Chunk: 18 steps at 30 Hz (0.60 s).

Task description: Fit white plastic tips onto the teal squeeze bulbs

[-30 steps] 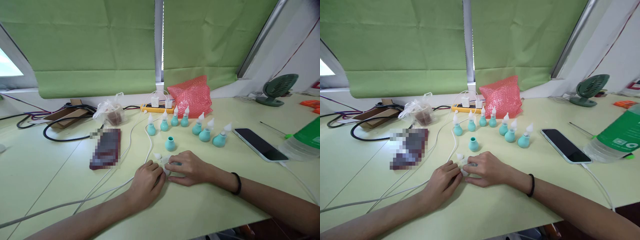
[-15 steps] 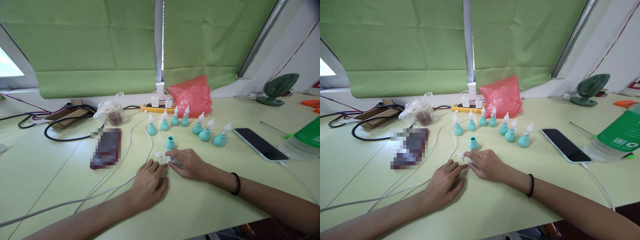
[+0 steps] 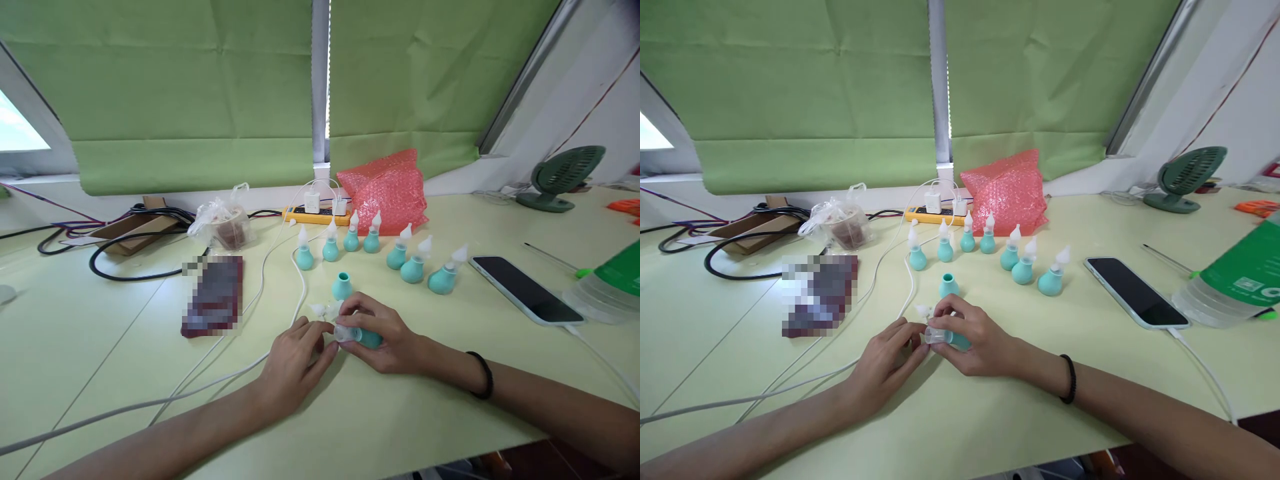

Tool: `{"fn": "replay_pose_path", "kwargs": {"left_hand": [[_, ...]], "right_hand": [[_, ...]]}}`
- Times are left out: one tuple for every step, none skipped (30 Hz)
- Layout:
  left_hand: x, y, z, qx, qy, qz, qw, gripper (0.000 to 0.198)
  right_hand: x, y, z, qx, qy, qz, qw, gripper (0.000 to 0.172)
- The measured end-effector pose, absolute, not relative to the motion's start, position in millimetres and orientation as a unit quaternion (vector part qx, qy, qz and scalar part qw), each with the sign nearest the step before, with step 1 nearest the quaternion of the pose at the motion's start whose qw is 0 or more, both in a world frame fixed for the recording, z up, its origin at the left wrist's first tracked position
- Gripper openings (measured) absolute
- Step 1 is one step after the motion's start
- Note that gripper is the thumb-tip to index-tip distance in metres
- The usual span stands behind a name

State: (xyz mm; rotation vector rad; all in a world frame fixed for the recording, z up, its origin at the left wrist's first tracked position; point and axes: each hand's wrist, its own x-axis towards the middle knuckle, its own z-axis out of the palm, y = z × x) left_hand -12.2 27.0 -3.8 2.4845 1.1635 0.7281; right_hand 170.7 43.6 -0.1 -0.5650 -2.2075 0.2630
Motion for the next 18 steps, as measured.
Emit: {"fn": "replay_pose_path", "kwargs": {"left_hand": [[-12.5,27.1,-4.0,0.866,0.399,0.263,0.151,0.015],[-12.8,27.1,-4.0,0.865,0.394,0.272,0.153,0.015],[-13.1,27.1,-3.9,0.864,0.39,0.28,0.155,0.014],[-13.4,26.9,-3.7,0.863,0.385,0.286,0.159,0.014],[-13.6,26.7,-3.4,0.862,0.381,0.292,0.163,0.014],[-13.7,26.6,-3.0,0.861,0.377,0.298,0.168,0.014],[-13.7,26.4,-2.6,0.859,0.373,0.304,0.172,0.014],[-13.7,26.3,-2.4,0.857,0.371,0.311,0.176,0.015],[-13.7,26.3,-2.3,0.854,0.37,0.318,0.18,0.016],[-13.6,26.5,-2.5,0.851,0.369,0.325,0.184,0.016],[-13.6,26.8,-2.8,0.847,0.368,0.333,0.188,0.017],[-13.5,27.1,-3.3,0.844,0.368,0.339,0.191,0.017],[-13.5,27.4,-3.7,0.841,0.368,0.346,0.194,0.017],[-13.4,27.6,-4.0,0.839,0.368,0.35,0.197,0.017],[-13.4,27.7,-3.9,0.837,0.368,0.353,0.2,0.017],[-13.2,27.6,-3.5,0.835,0.368,0.354,0.205,0.017],[-13.1,27.4,-2.7,0.834,0.368,0.352,0.211,0.017],[-12.9,27.0,-1.6,0.834,0.369,0.349,0.217,0.017]], "right_hand": [[170.7,43.3,0.9,-0.224,-0.878,0.111,0.407,0.022],[170.8,43.0,1.7,-0.226,-0.88,0.12,0.401,0.024],[170.9,42.6,2.2,-0.229,-0.881,0.129,0.393,0.026],[170.9,42.1,2.4,-0.233,-0.883,0.14,0.383,0.028],[170.8,41.6,2.5,-0.241,-0.883,0.151,0.375,0.028],[170.4,40.8,2.5,-0.248,-0.882,0.162,0.367,0.027],[169.9,40.0,2.5,-0.256,-0.88,0.176,0.359,0.026],[169.2,39.0,2.6,-0.266,-0.877,0.194,0.349,0.024],[168.2,38.0,2.7,-0.277,-0.873,0.216,0.339,0.022],[167.2,37.0,3.0,-0.289,-0.866,0.239,0.332,0.022],[166.2,36.1,3.3,-0.301,-0.857,0.26,0.328,0.024],[165.2,35.4,3.4,-0.312,-0.848,0.278,0.327,0.028],[164.3,35.0,3.4,-0.32,-0.838,0.292,0.332,0.03],[163.6,34.7,3.2,-0.324,-0.829,0.305,0.338,0.032],[162.9,34.7,2.8,-0.326,-0.821,0.32,0.343,0.033],[162.4,34.9,2.3,-0.326,-0.811,0.341,0.345,0.033],[161.9,35.0,1.6,-0.326,-0.8,0.366,0.345,0.033],[161.4,35.1,0.8,-0.326,-0.787,0.392,0.346,0.033]]}}
